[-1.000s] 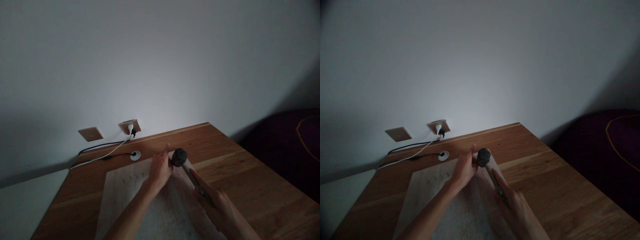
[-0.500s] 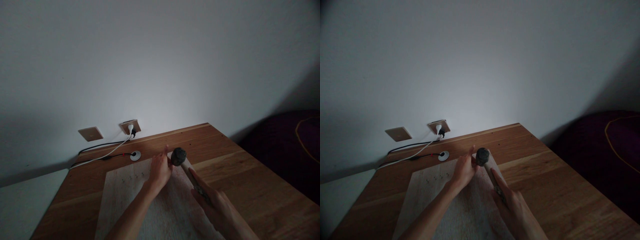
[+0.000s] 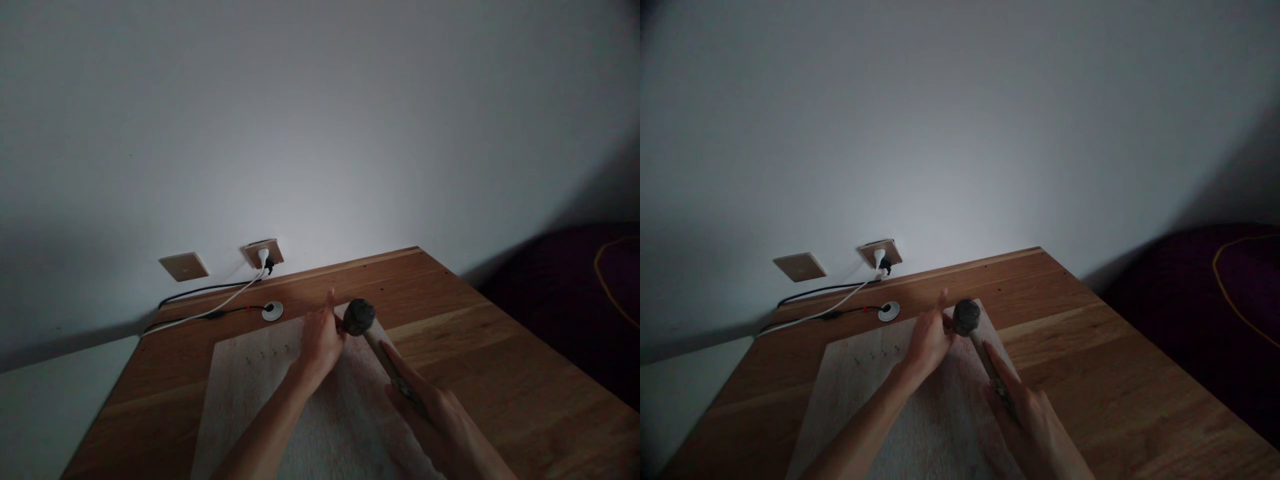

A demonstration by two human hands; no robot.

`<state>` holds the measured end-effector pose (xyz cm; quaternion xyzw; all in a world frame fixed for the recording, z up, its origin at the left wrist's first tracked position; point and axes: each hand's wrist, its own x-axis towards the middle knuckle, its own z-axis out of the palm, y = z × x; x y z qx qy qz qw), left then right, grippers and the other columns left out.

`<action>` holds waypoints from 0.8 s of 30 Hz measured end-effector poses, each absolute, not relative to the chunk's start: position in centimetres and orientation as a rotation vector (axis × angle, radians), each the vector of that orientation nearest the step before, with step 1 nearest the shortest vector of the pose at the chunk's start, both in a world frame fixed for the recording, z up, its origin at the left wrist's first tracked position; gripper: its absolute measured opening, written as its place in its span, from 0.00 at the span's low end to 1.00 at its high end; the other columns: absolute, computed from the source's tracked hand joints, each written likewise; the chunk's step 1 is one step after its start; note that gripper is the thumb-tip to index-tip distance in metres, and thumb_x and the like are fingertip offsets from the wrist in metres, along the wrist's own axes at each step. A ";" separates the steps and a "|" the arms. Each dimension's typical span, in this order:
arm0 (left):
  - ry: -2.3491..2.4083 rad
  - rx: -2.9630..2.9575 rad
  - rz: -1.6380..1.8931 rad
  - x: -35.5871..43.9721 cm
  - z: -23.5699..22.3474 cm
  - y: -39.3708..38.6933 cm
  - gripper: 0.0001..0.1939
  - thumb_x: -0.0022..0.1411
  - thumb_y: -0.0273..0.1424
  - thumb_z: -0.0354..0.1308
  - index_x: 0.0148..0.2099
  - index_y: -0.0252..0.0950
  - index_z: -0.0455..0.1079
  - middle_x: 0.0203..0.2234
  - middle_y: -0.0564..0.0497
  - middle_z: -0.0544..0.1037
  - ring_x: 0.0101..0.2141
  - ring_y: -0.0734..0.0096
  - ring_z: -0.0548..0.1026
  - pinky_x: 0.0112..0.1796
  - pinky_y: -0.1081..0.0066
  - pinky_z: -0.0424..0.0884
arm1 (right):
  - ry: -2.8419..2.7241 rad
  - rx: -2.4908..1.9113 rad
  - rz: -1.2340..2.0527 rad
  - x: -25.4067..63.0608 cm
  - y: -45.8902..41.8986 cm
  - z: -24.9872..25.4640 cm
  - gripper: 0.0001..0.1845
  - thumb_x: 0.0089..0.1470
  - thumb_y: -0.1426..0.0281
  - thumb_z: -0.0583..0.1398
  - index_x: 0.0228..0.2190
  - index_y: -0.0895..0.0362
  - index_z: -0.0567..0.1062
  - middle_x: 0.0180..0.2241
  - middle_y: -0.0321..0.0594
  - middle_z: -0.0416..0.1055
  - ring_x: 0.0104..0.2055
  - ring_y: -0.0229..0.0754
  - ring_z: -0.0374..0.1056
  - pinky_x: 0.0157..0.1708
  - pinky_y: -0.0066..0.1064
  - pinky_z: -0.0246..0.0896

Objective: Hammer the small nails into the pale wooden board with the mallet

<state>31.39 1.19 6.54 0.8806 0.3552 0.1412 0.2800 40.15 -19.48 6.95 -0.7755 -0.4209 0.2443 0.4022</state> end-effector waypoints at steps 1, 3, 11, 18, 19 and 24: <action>0.951 2.358 0.379 31.4 6.6 1.2 0.54 0.57 0.16 0.65 0.78 0.38 0.42 0.41 0.48 0.87 0.42 0.62 0.85 0.45 0.67 0.76 | -1.067 -1.959 0.628 40.1 -19.5 7.0 0.37 0.68 0.53 0.51 0.71 0.57 0.62 0.43 0.50 0.86 0.43 0.54 0.84 0.42 0.36 0.73; 0.963 2.366 0.379 31.4 6.8 1.1 0.53 0.58 0.17 0.65 0.78 0.38 0.43 0.41 0.48 0.87 0.42 0.62 0.85 0.46 0.66 0.76 | -1.062 -1.965 0.619 40.1 -19.5 7.0 0.37 0.68 0.53 0.51 0.70 0.59 0.63 0.38 0.48 0.87 0.39 0.52 0.84 0.39 0.35 0.74; 0.984 2.403 0.326 31.3 7.5 0.9 0.46 0.59 0.18 0.64 0.76 0.37 0.52 0.41 0.49 0.87 0.44 0.62 0.84 0.49 0.65 0.74 | -1.010 -1.987 0.573 39.9 -19.4 7.0 0.36 0.66 0.55 0.53 0.69 0.56 0.65 0.27 0.39 0.83 0.28 0.49 0.82 0.33 0.33 0.73; 0.813 2.421 0.378 30.8 7.7 1.1 0.39 0.58 0.18 0.66 0.70 0.38 0.62 0.44 0.47 0.85 0.51 0.56 0.79 0.53 0.58 0.72 | -0.974 -1.944 0.608 39.8 -20.5 7.9 0.38 0.66 0.49 0.54 0.69 0.56 0.67 0.24 0.39 0.80 0.38 0.53 0.83 0.43 0.37 0.74; 0.778 2.428 0.395 30.4 7.8 1.1 0.39 0.59 0.19 0.67 0.70 0.38 0.63 0.47 0.46 0.84 0.53 0.54 0.78 0.54 0.56 0.71 | -0.944 -1.940 0.599 39.5 -20.9 7.9 0.38 0.65 0.48 0.54 0.68 0.54 0.68 0.25 0.40 0.81 0.40 0.55 0.83 0.44 0.38 0.75; 0.667 2.493 0.642 26.6 8.9 1.3 0.26 0.64 0.22 0.65 0.63 0.38 0.68 0.53 0.43 0.79 0.54 0.53 0.75 0.57 0.51 0.70 | -0.761 -1.815 0.627 36.5 -23.1 6.0 0.31 0.62 0.49 0.59 0.63 0.42 0.74 0.35 0.41 0.85 0.38 0.53 0.83 0.38 0.37 0.78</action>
